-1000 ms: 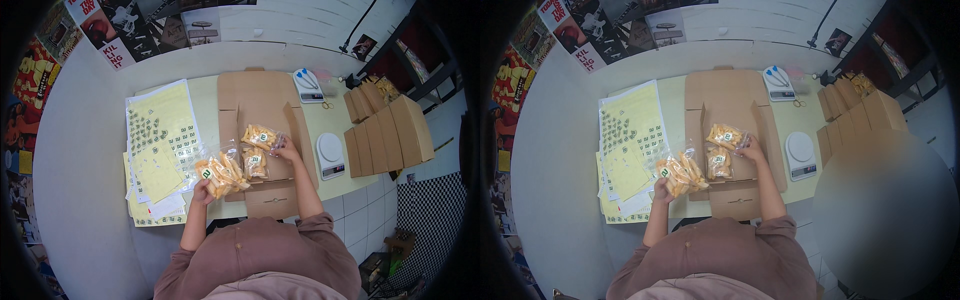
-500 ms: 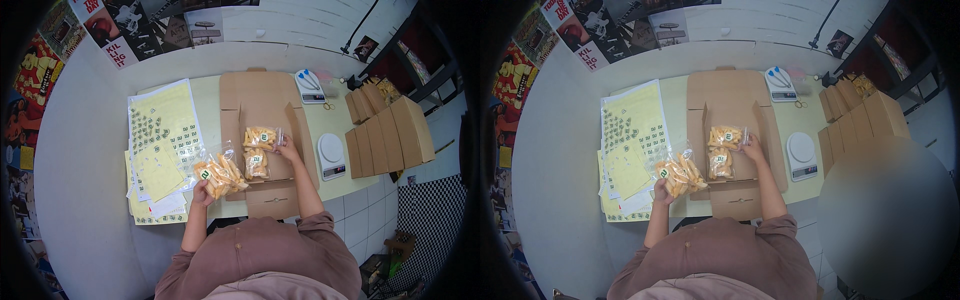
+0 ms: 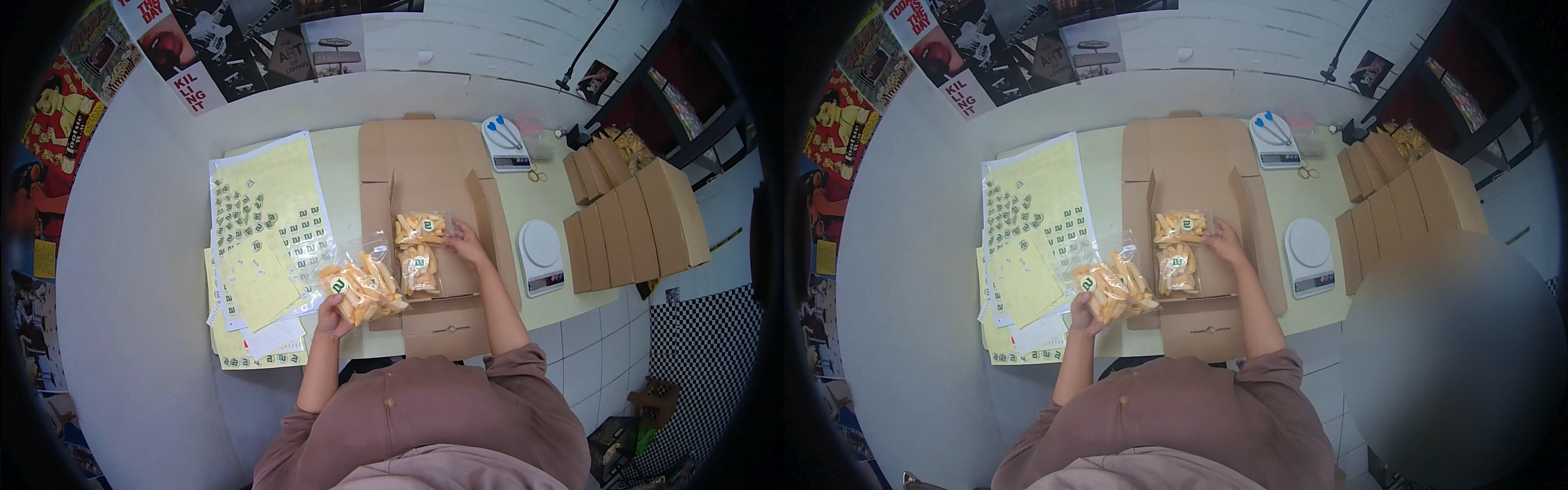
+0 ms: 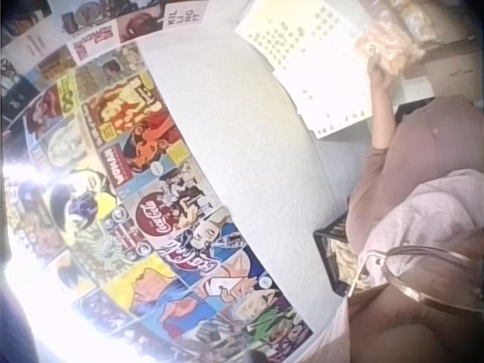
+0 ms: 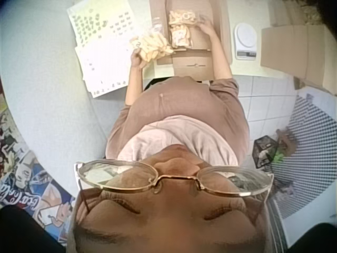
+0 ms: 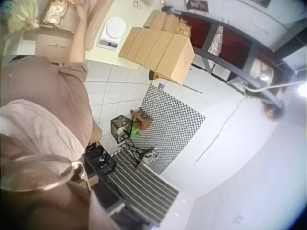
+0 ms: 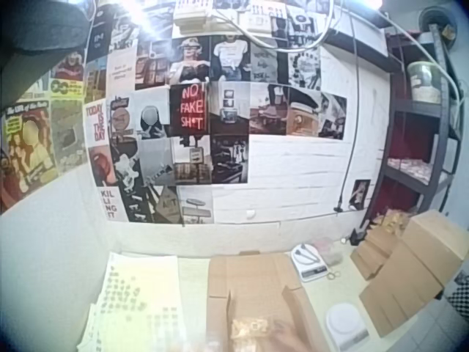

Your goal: The person packs small, individually wrapped snack items into cardboard boxes. They repeatedly pick up snacks from a shelf, place them into a box on a table, and close the box flaps. The process is repeated for multiple boxes throughout the clip.

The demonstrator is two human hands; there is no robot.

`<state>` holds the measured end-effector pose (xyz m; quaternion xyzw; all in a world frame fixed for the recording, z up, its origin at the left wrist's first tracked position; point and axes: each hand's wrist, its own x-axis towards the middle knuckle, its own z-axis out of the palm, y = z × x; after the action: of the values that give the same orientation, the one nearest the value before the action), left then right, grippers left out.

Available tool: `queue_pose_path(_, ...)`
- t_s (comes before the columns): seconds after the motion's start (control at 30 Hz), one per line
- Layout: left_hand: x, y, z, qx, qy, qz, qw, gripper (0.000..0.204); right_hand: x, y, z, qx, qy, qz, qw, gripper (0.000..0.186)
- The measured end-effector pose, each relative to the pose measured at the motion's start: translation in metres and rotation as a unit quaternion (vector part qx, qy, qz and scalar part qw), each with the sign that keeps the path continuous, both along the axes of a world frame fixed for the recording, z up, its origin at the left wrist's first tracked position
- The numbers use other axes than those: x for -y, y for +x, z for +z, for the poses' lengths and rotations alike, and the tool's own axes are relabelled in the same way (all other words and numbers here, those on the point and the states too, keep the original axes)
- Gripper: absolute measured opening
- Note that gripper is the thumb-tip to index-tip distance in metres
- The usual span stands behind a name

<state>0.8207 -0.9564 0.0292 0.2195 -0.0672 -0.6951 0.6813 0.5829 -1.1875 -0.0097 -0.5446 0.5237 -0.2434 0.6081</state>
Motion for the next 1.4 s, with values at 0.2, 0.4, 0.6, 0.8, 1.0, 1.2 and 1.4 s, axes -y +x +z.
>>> queue_pose_path(0.2, 0.007, 0.001, -0.005, 0.012, 0.003, -0.039, 0.999, 0.065, 0.005, -0.003, -0.009, -0.223, -0.228, 0.038, 0.947, 0.069)
queue_pose_path(0.4, 0.008, 0.003, -0.008, -0.006, -0.011, -0.061, 0.998, 0.066, -0.021, 0.026, 0.057, -0.189, -0.297, -0.014, 0.936, 0.056)
queue_pose_path(0.6, 0.007, 0.006, -0.018, 0.049, -0.043, -0.169, 0.983, 0.060, -0.057, 0.052, 0.125, -0.003, -0.001, 0.320, 0.947, 0.032)
queue_pose_path(0.8, 0.005, 0.012, -0.010, 0.051, 0.063, -0.066, 0.995, 0.060, -0.053, 0.011, 0.081, 0.163, -0.006, 0.009, 0.987, 0.024)
queue_pose_path(1.0, 0.007, 0.015, -0.007, 0.074, 0.102, -0.017, 0.992, 0.052, -0.052, -0.003, 0.048, 0.308, 0.094, -0.275, 0.906, 0.023)
queue_pose_path(1.2, 0.012, 0.007, 0.001, 0.066, 0.118, -0.005, 0.991, 0.052, -0.051, 0.001, 0.017, 0.343, 0.110, -0.352, 0.864, 0.024)
queue_pose_path(1.4, 0.010, 0.009, -0.001, 0.066, 0.116, 0.013, 0.991, 0.050, -0.054, 0.000, 0.006, 0.301, 0.154, -0.366, 0.867, 0.038)
